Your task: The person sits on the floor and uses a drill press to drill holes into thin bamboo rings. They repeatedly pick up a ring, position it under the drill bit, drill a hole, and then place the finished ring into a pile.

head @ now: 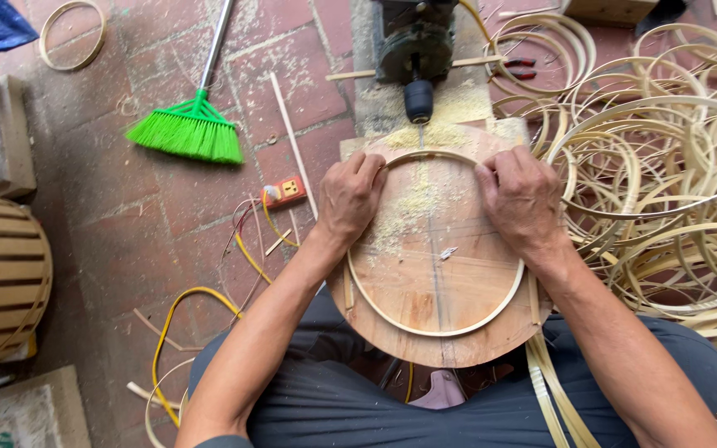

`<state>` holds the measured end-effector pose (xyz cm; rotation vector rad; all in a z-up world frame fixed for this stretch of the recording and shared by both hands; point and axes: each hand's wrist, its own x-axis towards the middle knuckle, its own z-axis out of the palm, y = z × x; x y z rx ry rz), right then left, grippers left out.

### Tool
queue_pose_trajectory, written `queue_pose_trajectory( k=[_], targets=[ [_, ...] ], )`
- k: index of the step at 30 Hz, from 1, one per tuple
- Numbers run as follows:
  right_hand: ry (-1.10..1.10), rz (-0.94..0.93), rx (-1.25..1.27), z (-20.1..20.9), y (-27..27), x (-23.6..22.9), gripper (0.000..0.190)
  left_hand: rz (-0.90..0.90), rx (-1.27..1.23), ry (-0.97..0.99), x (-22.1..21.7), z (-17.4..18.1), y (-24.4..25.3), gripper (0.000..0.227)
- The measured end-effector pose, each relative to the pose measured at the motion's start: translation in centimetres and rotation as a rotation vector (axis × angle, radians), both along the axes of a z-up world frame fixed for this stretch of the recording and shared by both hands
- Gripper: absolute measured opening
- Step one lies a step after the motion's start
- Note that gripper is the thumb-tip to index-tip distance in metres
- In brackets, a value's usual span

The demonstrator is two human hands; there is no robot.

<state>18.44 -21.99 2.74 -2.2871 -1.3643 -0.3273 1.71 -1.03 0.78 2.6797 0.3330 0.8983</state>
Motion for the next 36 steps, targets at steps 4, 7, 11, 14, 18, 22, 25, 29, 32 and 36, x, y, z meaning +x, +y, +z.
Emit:
queue_pose_trajectory(
  k=[4,7,11,14,18,22,25,29,32,36],
  targets=[
    [-0.021,0.020,0.047,-0.1,0.0,0.0,0.016,0.003,0.030,0.018,-0.1,0.0,-0.2,0.016],
    [-0.016,0.022,0.023,-0.2,0.0,0.0,0.016,0.004,0.019,0.021,-0.3,-0.4,0.0,0.020],
    [0.008,0.014,0.018,-0.4,0.1,0.2,0.017,-0.007,0.021,0.056,-0.1,-0.8,0.1,0.023],
    [-0.006,0.015,0.031,-0.4,0.1,0.1,0.017,0.001,0.054,0.066,0.0,-1.0,0.1,0.024],
    [0.010,0.019,0.036,-0.8,0.2,0.2,0.015,0.012,0.014,0.072,-0.1,-1.3,0.1,0.023],
    [0.013,0.007,0.036,-1.0,0.1,0.2,0.015,0.007,0.001,0.058,0.0,-1.5,0.1,0.022],
    [-0.007,-0.002,0.045,-1.0,0.3,0.3,0.016,0.010,-0.001,0.052,0.2,-1.4,0.1,0.020],
    [-0.020,-0.025,0.009,-1.5,0.4,0.4,0.018,0.020,-0.007,0.017,0.1,-1.4,0.0,0.020],
    [0.012,-0.010,0.050,-1.9,0.4,0.5,0.017,0.028,-0.021,-0.010,0.2,-1.6,0.0,0.019],
    [-0.030,-0.004,0.091,-1.8,0.6,0.6,0.017,0.034,-0.030,0.014,0.7,-2.2,0.3,0.019]
  ],
)
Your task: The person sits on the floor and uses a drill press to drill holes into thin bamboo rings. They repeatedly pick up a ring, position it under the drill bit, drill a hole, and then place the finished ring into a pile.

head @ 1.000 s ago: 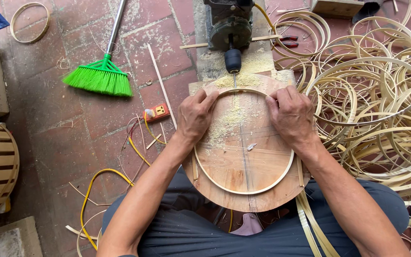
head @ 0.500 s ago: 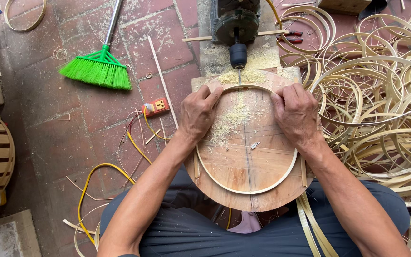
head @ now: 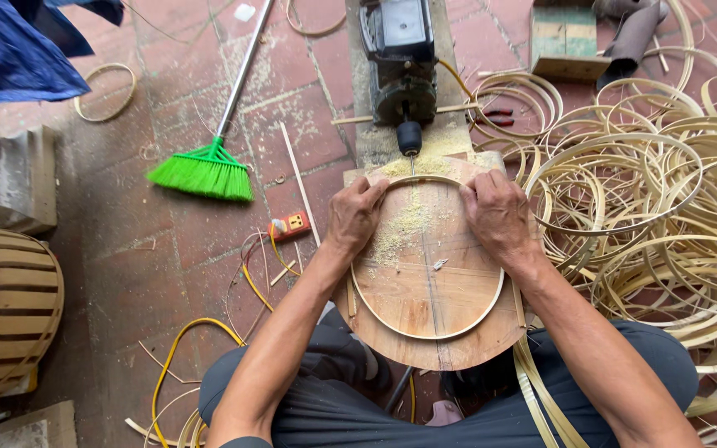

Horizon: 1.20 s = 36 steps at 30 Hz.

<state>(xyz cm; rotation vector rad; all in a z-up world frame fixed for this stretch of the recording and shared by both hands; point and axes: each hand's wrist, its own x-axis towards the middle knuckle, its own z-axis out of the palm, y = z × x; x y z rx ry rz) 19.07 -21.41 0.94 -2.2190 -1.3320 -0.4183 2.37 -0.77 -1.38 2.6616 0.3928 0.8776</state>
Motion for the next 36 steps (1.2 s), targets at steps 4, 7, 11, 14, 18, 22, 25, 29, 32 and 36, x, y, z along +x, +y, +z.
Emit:
queue_pose_trajectory(
  k=[4,7,11,14,18,22,25,29,32,36],
  targets=[
    [0.030,-0.019,0.012,0.9,0.5,-0.6,0.017,0.008,0.008,-0.059,0.3,0.0,0.3,0.020],
    [0.199,-0.070,-0.160,2.4,0.3,-0.8,0.017,-0.019,-0.045,0.035,0.5,1.7,0.5,0.017],
    [0.477,-0.092,-0.200,3.3,-3.0,-0.6,0.030,-0.055,-0.039,0.100,-1.2,3.8,-1.4,0.016],
    [0.774,-0.171,-0.240,4.5,-7.5,0.4,0.045,-0.062,-0.095,0.098,-2.7,6.4,-2.9,0.011],
    [1.128,-0.035,-0.202,6.5,-13.5,1.1,0.041,-0.037,-0.040,-0.063,-2.6,10.5,-6.3,0.015],
    [0.824,-0.088,-0.233,7.3,-18.2,1.5,0.032,-0.038,-0.023,-0.080,-0.3,13.5,-11.0,0.015],
    [0.766,-0.180,-0.185,7.4,-22.5,2.3,0.032,-0.114,-0.075,-0.080,1.3,14.1,-14.2,0.016],
    [0.547,-0.550,-0.239,10.7,-29.4,6.6,0.037,-0.306,-0.433,-0.101,2.4,14.9,-16.3,0.033],
    [0.187,-0.700,0.028,11.4,-36.5,5.4,0.052,-0.807,-0.099,0.025,0.8,13.0,-20.2,0.020],
    [0.647,-0.788,-0.178,8.4,-40.7,0.6,0.036,-1.058,-0.004,0.151,-1.6,8.9,-28.4,0.032]
  ],
)
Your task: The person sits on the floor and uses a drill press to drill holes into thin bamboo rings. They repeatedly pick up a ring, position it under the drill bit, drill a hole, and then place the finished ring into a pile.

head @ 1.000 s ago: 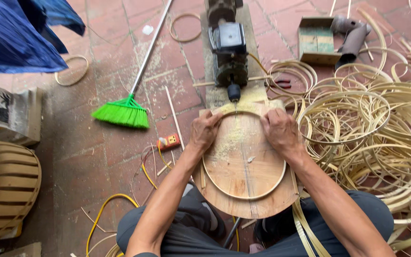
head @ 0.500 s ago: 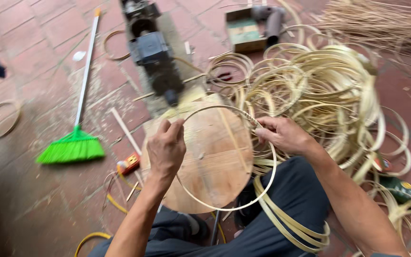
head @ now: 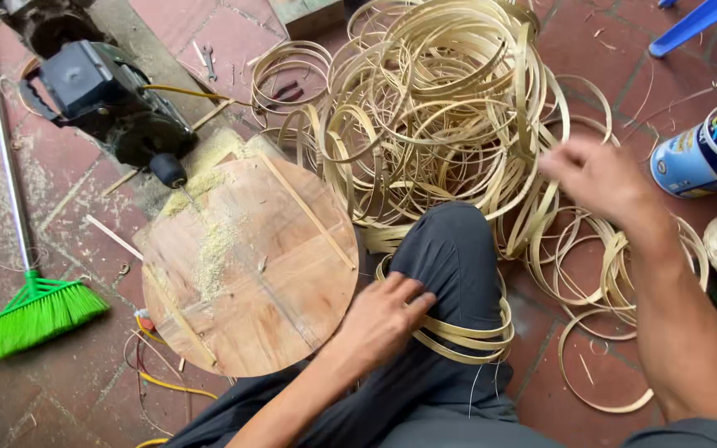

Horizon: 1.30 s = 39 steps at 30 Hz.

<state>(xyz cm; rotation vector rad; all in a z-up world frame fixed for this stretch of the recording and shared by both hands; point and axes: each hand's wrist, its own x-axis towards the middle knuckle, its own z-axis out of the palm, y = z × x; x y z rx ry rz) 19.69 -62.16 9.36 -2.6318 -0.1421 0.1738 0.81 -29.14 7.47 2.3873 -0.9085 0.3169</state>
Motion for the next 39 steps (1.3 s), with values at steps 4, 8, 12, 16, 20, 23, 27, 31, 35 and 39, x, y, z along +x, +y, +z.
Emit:
queue_pose_trajectory(
  k=[4,8,12,16,20,23,27,31,35,39],
  targets=[
    [0.242,0.079,0.002,-4.9,-3.1,-3.0,0.037,-0.083,-0.111,0.322,1.0,-4.2,-1.6,0.010],
    [0.272,-0.128,0.178,-5.0,-3.8,-2.8,0.048,-0.064,-0.253,0.420,2.8,-2.4,0.5,0.011],
    [0.501,-0.170,0.336,-3.2,-1.5,-1.4,0.062,-0.016,-0.397,0.359,2.3,1.5,-0.3,0.011],
    [0.478,0.080,0.295,-0.8,2.2,-0.7,0.055,-0.155,-0.083,0.126,-1.1,4.0,-1.0,0.015],
    [0.295,0.123,0.475,1.9,7.2,-0.6,0.053,-0.118,0.282,0.087,-1.9,4.6,2.2,0.014],
    [0.120,0.137,0.355,2.4,12.9,-0.9,0.047,0.042,0.039,-0.119,-3.5,4.6,7.1,0.025],
    [-0.024,0.254,0.457,1.6,19.7,-2.2,0.038,0.898,-0.379,-0.006,-6.5,3.0,13.1,0.043],
    [-0.104,0.266,0.525,0.7,24.5,-4.4,0.034,0.959,-0.691,0.580,-6.1,0.6,15.6,0.075],
    [0.290,0.306,0.774,-0.5,26.4,-4.7,0.041,1.058,-0.732,0.591,-6.0,-1.5,18.1,0.064],
    [0.547,0.331,0.966,-1.2,25.4,-3.8,0.052,1.014,-1.040,0.496,-6.4,-1.4,18.7,0.080]
  ],
)
